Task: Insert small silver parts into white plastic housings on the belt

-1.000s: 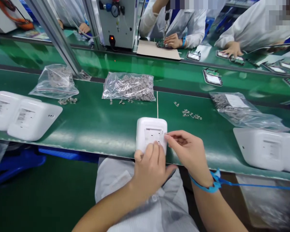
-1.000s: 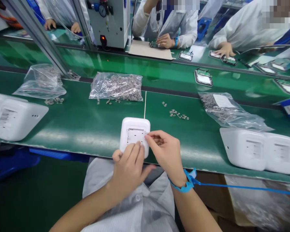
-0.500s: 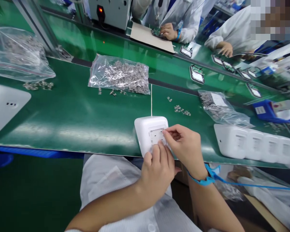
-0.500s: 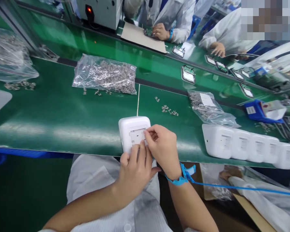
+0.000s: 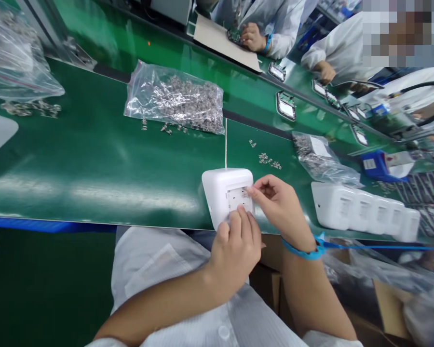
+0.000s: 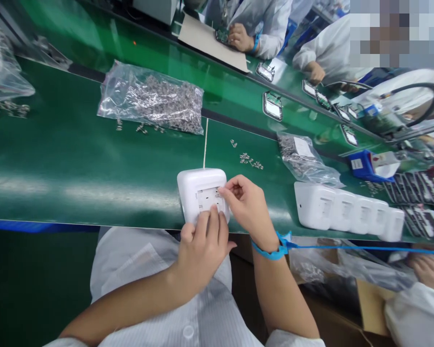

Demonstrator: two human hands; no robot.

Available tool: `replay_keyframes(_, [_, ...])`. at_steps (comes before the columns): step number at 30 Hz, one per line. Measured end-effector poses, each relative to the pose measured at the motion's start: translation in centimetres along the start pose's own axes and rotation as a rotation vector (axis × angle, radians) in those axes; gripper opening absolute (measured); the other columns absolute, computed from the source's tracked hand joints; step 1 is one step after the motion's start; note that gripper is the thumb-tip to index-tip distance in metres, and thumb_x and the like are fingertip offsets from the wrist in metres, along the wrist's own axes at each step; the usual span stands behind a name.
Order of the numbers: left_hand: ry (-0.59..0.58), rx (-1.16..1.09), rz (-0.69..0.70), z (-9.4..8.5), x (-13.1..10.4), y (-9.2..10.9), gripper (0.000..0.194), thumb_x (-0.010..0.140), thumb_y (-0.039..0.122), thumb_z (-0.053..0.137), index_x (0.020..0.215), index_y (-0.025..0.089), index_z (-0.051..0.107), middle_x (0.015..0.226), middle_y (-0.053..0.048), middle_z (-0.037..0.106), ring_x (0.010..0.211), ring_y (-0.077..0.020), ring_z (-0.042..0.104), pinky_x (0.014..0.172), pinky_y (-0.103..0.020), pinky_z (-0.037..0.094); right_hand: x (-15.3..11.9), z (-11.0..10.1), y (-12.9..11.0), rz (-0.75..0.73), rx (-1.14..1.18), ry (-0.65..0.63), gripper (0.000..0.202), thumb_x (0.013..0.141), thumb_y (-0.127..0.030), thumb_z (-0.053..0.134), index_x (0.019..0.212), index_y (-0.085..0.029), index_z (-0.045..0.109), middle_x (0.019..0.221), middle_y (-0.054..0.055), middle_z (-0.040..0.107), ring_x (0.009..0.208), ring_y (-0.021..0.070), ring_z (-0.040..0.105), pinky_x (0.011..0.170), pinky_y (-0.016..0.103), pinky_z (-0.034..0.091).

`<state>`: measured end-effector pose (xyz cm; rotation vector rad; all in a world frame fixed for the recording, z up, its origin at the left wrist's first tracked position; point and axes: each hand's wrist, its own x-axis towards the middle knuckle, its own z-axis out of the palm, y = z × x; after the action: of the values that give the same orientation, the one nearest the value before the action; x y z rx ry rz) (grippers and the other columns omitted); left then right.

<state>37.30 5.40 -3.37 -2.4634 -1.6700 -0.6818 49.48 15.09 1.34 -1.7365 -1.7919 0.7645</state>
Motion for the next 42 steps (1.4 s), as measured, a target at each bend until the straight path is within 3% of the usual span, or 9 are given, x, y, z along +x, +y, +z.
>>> replay_keyframes(3, [0.01,-0.004,0.007,0.2,-0.1,0.0,0.049,0.098,0.041,0.06,0.134,0.007,0.063,0.14,-0.02,0.063,0.117,-0.0278,0.059,0.075,-0.037,0.04,0.0,-0.8,-0.1,0.018,0.021,-0.087,0.025,0.085,-0.042,0.071,0.084,-0.018,0.064,0.078,0.004,0.067,0.067,0.0159,0.059,0.058,0.028,0.046])
replay_keyframes(8, [0.009,-0.001,0.012,0.2,-0.2,-0.1,0.046,0.098,0.036,0.061,0.134,0.007,0.063,0.139,-0.021,0.063,0.116,-0.0284,0.06,0.074,-0.036,0.04,0.3,-1.4,-0.7,0.014,-0.078,-0.108,0.023,0.084,-0.04,0.07,0.085,-0.017,0.068,0.077,0.005,0.069,0.066,0.0168,0.061,0.058,0.028,0.047])
replay_keyframes(14, [0.039,0.043,0.013,0.3,-0.1,0.0,0.041,0.097,0.026,0.058,0.133,0.006,0.064,0.134,-0.021,0.066,0.112,-0.0267,0.061,0.071,-0.036,0.038,-0.6,0.6,-1.2,-0.2,-0.409,0.121,0.011,0.083,-0.029,0.065,0.079,-0.018,0.066,0.074,0.004,0.067,0.064,0.0168,0.06,0.063,0.031,0.046])
replay_keyframes(18, [0.091,0.026,0.028,0.3,0.0,-0.2,0.037,0.093,0.016,0.06,0.128,0.009,0.067,0.128,-0.018,0.069,0.106,-0.0268,0.063,0.068,-0.036,0.035,-1.6,2.5,-1.6,-0.224,-0.612,0.286,0.012,0.089,-0.024,0.057,0.08,-0.018,0.061,0.078,0.006,0.065,0.07,0.0195,0.059,0.063,0.033,0.043])
replay_keyframes(23, [0.107,-0.013,0.024,0.1,0.0,-0.3,0.03,0.091,0.012,0.06,0.118,0.01,0.072,0.108,-0.014,0.073,0.1,-0.0263,0.064,0.065,-0.036,0.032,-2.1,3.5,-2.4,-0.219,-0.829,0.306,0.018,0.094,-0.018,0.049,0.079,-0.018,0.059,0.078,0.008,0.063,0.068,0.0198,0.055,0.057,0.032,0.033])
replay_keyframes(27, [0.12,-0.031,0.007,0.2,0.0,-0.3,0.031,0.09,0.012,0.061,0.119,0.013,0.072,0.106,-0.012,0.073,0.101,-0.0254,0.064,0.062,-0.035,0.029,-2.3,3.8,-2.8,-0.213,-0.919,0.294,0.021,0.097,-0.018,0.046,0.079,-0.017,0.058,0.079,0.01,0.062,0.068,0.0207,0.054,0.058,0.032,0.032])
replay_keyframes(35, [0.123,-0.04,0.02,0.7,-0.3,-0.3,0.042,0.09,0.014,0.064,0.132,0.019,0.067,0.122,-0.011,0.071,0.109,-0.0267,0.064,0.065,-0.034,0.033,-2.2,4.4,-3.0,-0.08,-0.842,0.313,0.02,0.097,-0.022,0.046,0.079,-0.02,0.053,0.077,0.008,0.062,0.065,0.0194,0.051,0.055,0.031,0.026])
replay_keyframes(42, [0.137,-0.016,0.002,0.8,-0.5,-0.3,0.038,0.094,0.012,0.059,0.131,0.009,0.067,0.13,-0.015,0.069,0.115,-0.0261,0.064,0.07,-0.033,0.036,-2.0,3.9,-2.6,-0.034,-0.63,0.335,0.012,0.088,-0.023,0.055,0.077,-0.021,0.052,0.072,0.003,0.061,0.067,0.02,0.057,0.066,0.033,0.039])
